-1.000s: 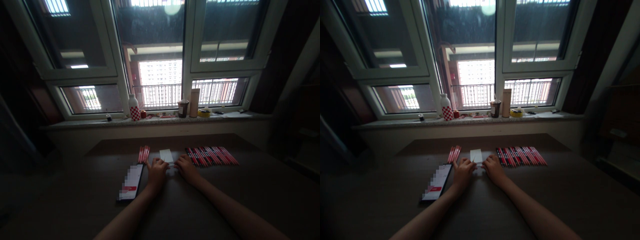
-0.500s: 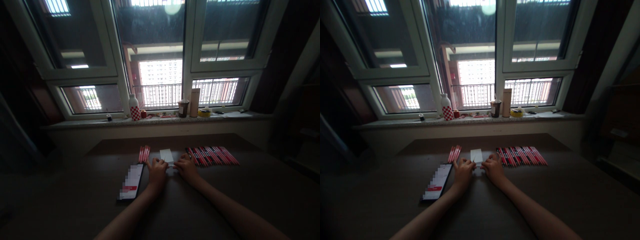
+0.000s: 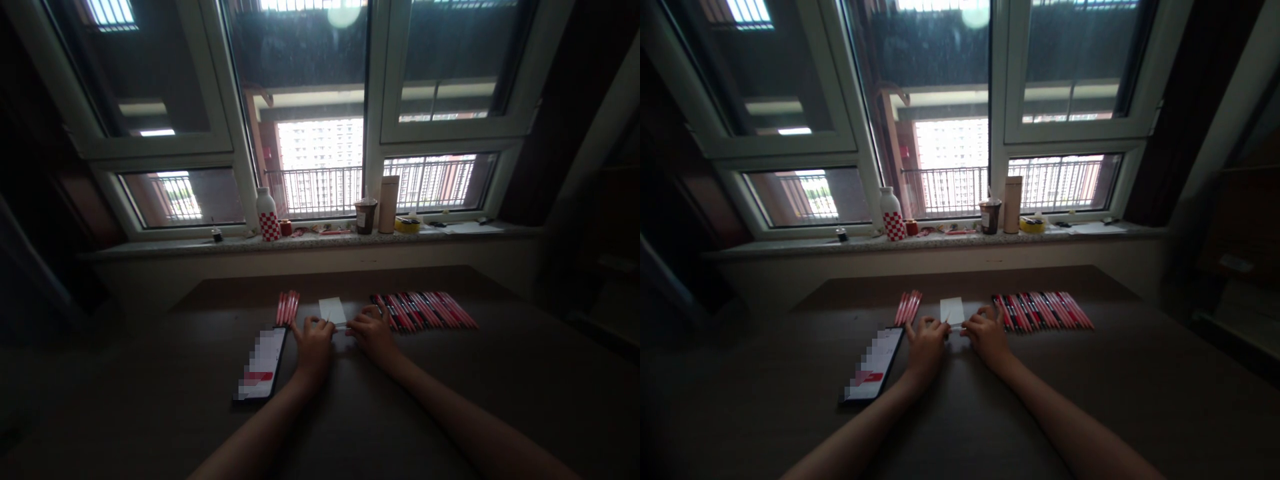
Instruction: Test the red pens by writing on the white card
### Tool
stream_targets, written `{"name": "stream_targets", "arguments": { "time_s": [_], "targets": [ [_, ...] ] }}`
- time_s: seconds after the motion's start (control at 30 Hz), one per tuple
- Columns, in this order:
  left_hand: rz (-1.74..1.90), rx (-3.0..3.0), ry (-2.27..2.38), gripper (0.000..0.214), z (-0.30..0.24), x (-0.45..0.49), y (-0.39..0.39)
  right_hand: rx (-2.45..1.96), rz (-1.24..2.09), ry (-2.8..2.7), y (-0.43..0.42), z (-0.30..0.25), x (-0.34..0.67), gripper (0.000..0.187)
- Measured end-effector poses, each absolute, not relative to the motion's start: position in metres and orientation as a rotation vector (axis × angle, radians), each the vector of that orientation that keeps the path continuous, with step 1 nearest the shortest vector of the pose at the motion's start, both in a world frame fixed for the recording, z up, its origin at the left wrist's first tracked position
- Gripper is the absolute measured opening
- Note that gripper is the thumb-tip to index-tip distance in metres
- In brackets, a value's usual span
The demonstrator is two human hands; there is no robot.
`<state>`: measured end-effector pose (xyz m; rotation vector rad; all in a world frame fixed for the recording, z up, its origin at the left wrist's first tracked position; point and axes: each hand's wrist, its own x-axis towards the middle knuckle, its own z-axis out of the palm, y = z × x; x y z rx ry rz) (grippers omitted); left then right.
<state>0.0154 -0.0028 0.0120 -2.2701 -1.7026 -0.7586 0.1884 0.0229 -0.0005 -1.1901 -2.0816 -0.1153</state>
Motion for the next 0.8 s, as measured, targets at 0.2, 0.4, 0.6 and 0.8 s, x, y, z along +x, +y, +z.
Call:
{"name": "stream_targets", "arguments": {
  "time_s": [0.2, 0.4, 0.6, 0.8],
  "targets": [
    [-0.813, -2.228, -1.693, 0.025, 0.0086, 0.0162, 0.0012, -1.206, -0.130, -2.073, 0.0245, -0.0030, 0.1893, 0.011],
    [-0.805, -2.237, -1.703, 0.021, 0.0085, 0.0164, 0.0010, -1.214, -0.132, -2.052, 0.0285, -0.0068, 0.1915, 0.011],
    [-0.819, -2.258, -1.682, 0.017, 0.0095, 0.0149, 0.0002, -1.216, -0.096, -2.048, 0.0277, -0.0048, 0.1917, 0.010],
    [-0.818, -2.271, -1.708, 0.021, 0.0120, 0.0154, -0.0009, -1.230, -0.105, -2.046, 0.0289, -0.0056, 0.1922, 0.011]
  ]
}}
